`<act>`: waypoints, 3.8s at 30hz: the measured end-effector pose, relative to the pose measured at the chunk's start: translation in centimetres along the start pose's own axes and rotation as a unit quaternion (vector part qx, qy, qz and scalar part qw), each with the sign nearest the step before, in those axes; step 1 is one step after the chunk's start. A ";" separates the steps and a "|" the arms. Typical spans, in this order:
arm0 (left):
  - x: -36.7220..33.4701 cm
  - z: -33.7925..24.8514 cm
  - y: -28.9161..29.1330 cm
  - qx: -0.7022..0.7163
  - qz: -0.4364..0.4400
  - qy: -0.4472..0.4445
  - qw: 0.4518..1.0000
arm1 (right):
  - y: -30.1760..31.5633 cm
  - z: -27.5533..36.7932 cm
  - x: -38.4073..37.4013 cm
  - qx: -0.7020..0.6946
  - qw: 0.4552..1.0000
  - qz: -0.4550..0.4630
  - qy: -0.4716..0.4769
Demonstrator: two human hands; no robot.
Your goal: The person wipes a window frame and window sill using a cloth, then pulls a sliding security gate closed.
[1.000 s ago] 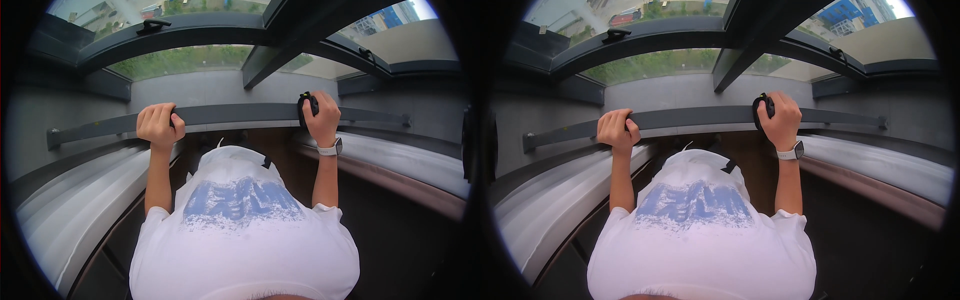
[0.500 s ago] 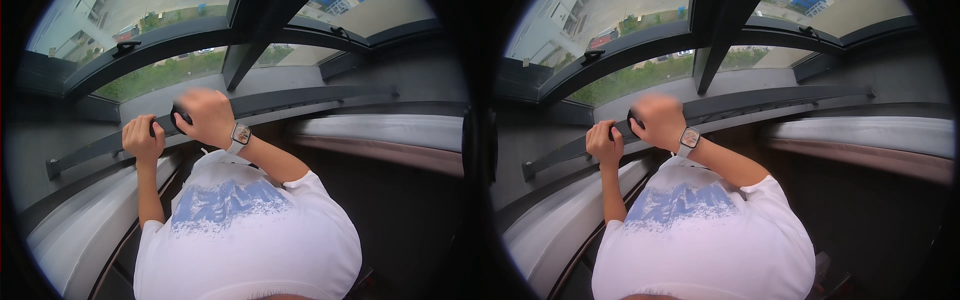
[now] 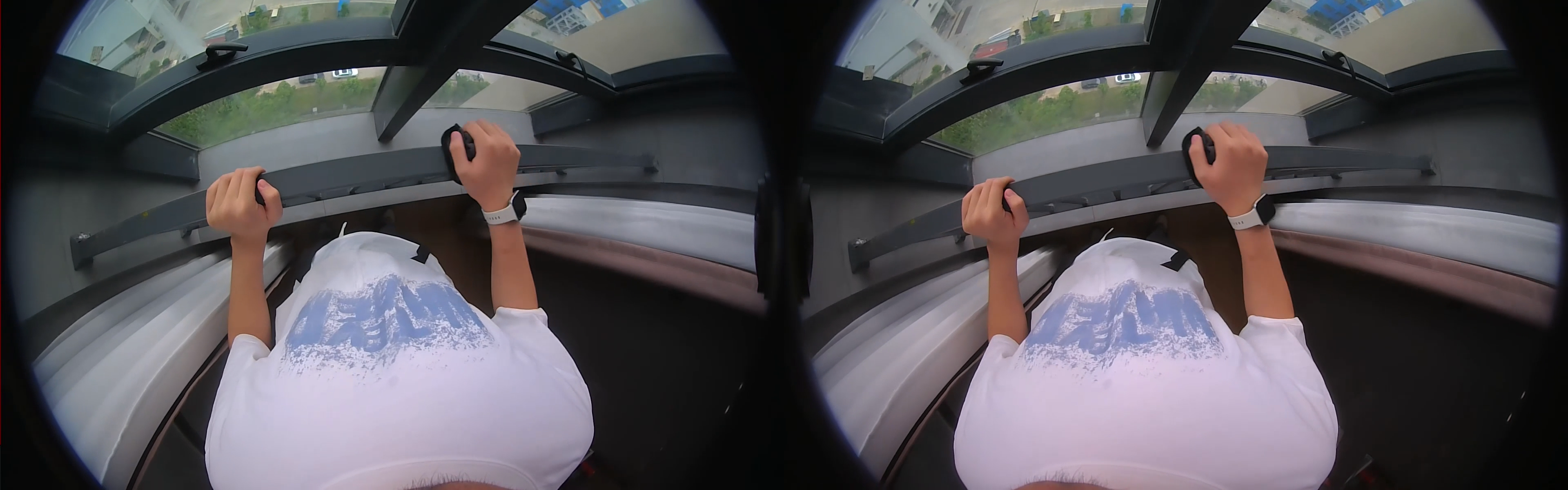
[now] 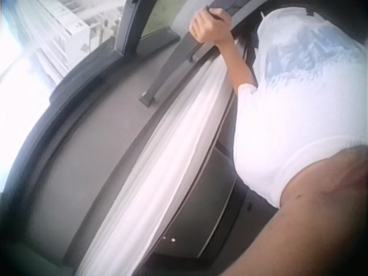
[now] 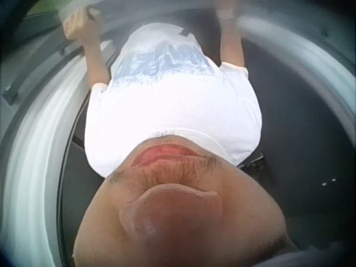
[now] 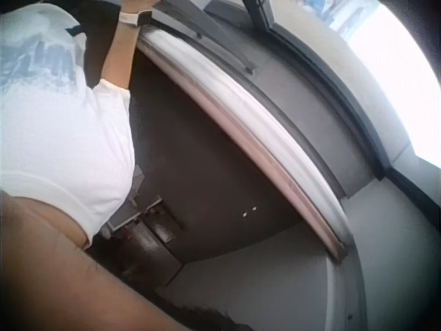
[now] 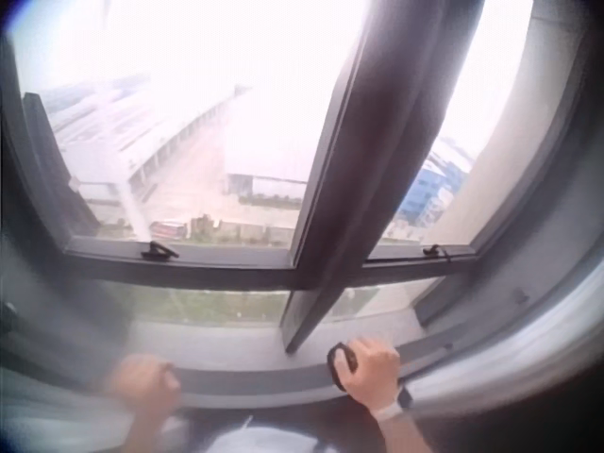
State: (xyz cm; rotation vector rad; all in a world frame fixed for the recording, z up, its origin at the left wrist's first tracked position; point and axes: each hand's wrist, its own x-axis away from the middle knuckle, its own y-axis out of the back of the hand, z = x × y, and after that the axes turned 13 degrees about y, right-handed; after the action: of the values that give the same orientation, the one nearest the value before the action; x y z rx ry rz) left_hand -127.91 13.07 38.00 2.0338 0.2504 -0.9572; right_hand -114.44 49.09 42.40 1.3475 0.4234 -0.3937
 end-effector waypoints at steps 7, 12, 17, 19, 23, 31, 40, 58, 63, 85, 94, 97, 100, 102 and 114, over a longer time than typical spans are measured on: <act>-0.1 0.4 0.3 0.000 0.055 -0.013 0.998 | -6.9 14.9 -4.9 -0.138 0.986 -0.003 0.094; -0.5 0.9 1.2 0.013 0.104 -0.031 0.994 | -5.5 12.6 -3.8 -0.119 0.983 -0.051 0.126; -0.1 1.3 1.1 0.008 0.087 -0.026 0.996 | -1.7 4.1 -1.1 -0.043 0.998 -0.004 0.046; 0.0 1.1 1.1 0.003 0.079 -0.023 0.997 | -0.2 -1.9 1.0 -0.040 0.995 -0.038 0.079; -0.1 0.5 0.5 -0.009 0.040 -0.016 0.999 | 0.5 -6.6 3.6 0.022 0.990 -0.131 0.048; 0.1 0.8 -0.3 -0.032 0.004 -0.041 0.999 | -2.5 5.3 -1.7 -0.029 0.998 -0.018 0.050; -0.3 0.6 0.2 -0.020 0.044 -0.028 0.998 | -4.5 8.9 -1.8 -0.111 0.987 -0.049 0.106; 0.1 0.2 0.2 -0.015 0.007 -0.008 1.000 | -4.3 10.2 -3.3 -0.133 0.982 0.010 0.134; -0.3 0.3 0.0 0.001 0.024 -0.009 1.000 | -6.3 12.9 -4.0 -0.187 0.971 -0.060 0.134; -0.6 -0.2 0.2 0.002 0.044 -0.002 0.999 | -4.9 12.8 -3.7 -0.146 0.982 -0.030 0.120; -0.1 0.3 0.7 -0.009 0.029 -0.002 1.000 | 0.2 -3.6 3.1 0.018 0.994 -0.109 0.024; -0.2 0.1 0.4 -0.005 0.017 0.000 1.000 | 1.2 -7.4 4.9 0.047 0.989 -0.141 0.026; 0.0 0.1 0.4 -0.009 0.012 -0.003 1.000 | 0.1 -5.5 3.9 0.056 0.989 -0.139 0.004; 0.2 0.3 0.4 -0.009 0.009 -0.003 1.000 | -1.0 -1.0 2.3 0.039 0.994 -0.102 -0.012; -0.3 0.3 0.2 -0.005 0.027 0.006 1.000 | -5.0 12.5 -4.0 -0.173 0.979 -0.025 0.101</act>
State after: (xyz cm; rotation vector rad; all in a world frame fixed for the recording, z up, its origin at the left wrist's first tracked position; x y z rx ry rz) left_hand -128.22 12.79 38.24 2.0284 0.2059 -0.9098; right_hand -119.59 36.07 42.36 1.0408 0.6643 -0.2111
